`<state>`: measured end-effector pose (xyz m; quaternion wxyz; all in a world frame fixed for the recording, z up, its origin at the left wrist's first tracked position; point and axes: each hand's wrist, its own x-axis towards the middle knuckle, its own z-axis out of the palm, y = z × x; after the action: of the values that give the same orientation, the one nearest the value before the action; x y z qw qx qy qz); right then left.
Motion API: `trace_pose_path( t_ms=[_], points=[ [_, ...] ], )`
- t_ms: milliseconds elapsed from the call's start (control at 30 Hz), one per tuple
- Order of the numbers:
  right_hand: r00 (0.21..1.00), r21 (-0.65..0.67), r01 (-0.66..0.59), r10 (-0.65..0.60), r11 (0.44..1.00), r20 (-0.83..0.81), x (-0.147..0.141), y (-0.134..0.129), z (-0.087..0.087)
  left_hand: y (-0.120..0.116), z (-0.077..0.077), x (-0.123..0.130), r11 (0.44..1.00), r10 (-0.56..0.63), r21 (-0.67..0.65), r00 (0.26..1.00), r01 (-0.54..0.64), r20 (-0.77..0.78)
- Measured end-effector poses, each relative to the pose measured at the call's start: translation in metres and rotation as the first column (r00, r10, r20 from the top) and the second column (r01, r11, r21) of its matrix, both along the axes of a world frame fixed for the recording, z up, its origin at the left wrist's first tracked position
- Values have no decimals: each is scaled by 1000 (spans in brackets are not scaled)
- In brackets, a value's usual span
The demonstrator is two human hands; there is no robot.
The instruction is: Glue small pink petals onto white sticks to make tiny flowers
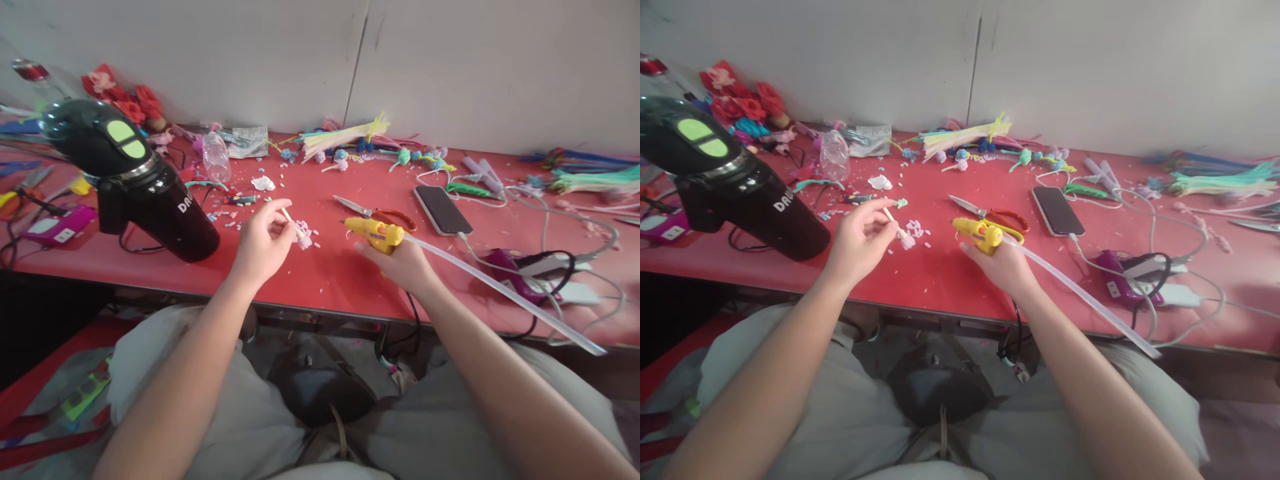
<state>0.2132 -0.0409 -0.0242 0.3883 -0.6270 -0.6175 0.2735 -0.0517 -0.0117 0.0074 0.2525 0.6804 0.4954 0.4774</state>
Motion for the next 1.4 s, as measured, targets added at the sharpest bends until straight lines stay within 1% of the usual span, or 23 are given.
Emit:
trace_pose_path(
  t_ms=[33, 133, 200, 300, 400, 467, 567, 600, 633, 700, 733, 800, 833, 900, 1033, 1133, 1200, 1267, 1333, 1400],
  points=[
    [1000, 13, -7, 7, 1000, 31, 2, 5, -1, 0, 2, -2, 1000, 3, -2, 1000, -3, 1],
    [990, 40, -87, 82, 995, 114, 5, 16, -6, 1, 7, -7, 1000, 23, -3, 1000, -23, -2],
    [981, 74, -86, 71, 994, 183, 5, 21, -9, 2, 8, -11, 999, 40, -3, 999, -41, -9],
    [966, 110, 7, -35, 994, 254, 3, 25, -14, 2, 9, -15, 998, 65, -10, 998, -65, -22],
    [943, 140, 69, -111, 988, 313, 6, 26, -16, 2, 10, -20, 998, 59, -10, 998, -60, -26],
    [921, 185, 125, -183, 975, 343, 10, 21, -13, 4, 11, -24, 998, 64, 8, 998, -64, -29],
    [898, 223, 213, -281, 951, 340, 12, 3, -1, 7, 13, -31, 992, 119, 38, 992, -118, -38],
    [907, 208, 198, -259, 958, 333, 9, -4, 4, 7, 13, -32, 990, 135, 41, 990, -133, -39],
    [927, 173, 153, -202, 973, 316, 6, -12, 9, 8, 14, -33, 989, 142, 39, 989, -140, -39],
    [959, 59, -12, -5, 998, 283, -5, -23, 15, 9, 14, -34, 989, 146, 31, 988, -145, -39],
    [965, 27, -97, 87, 995, 247, -11, -25, 16, 9, 14, -35, 989, 148, 30, 988, -147, -38],
    [945, 69, -274, 255, 959, 205, -25, -23, 14, 10, 14, -34, 988, 152, 38, 988, -151, -36],
    [931, 92, -329, 306, 940, 197, -31, -18, 11, 11, 15, -34, 988, 150, 47, 988, -148, -34],
    [910, 94, -383, 359, 919, 207, -44, -3, 6, 13, 15, -34, 988, 143, 61, 989, -142, -25],
    [893, 86, -400, 367, 913, 260, -79, 34, 4, 17, 16, -34, 987, 149, 62, 989, -149, -4],
    [878, 11, -378, 355, 926, 322, -112, 57, 9, 18, 16, -35, 984, 163, 68, 987, -162, 1],
    [872, -69, -333, 335, 940, 357, -132, 66, 14, 18, 16, -37, 985, 162, 67, 987, -162, 1],
    [865, -148, -285, 320, 947, 386, -146, 72, 18, 17, 16, -38, 986, 155, 60, 988, -155, 3],
    [868, -181, -253, 306, 950, 391, -153, 76, 20, 16, 15, -39, 987, 150, 54, 989, -150, 7],
    [880, -176, -245, 295, 953, 372, -154, 77, 20, 15, 14, -40, 987, 150, 57, 989, -150, 5]
  ],
)
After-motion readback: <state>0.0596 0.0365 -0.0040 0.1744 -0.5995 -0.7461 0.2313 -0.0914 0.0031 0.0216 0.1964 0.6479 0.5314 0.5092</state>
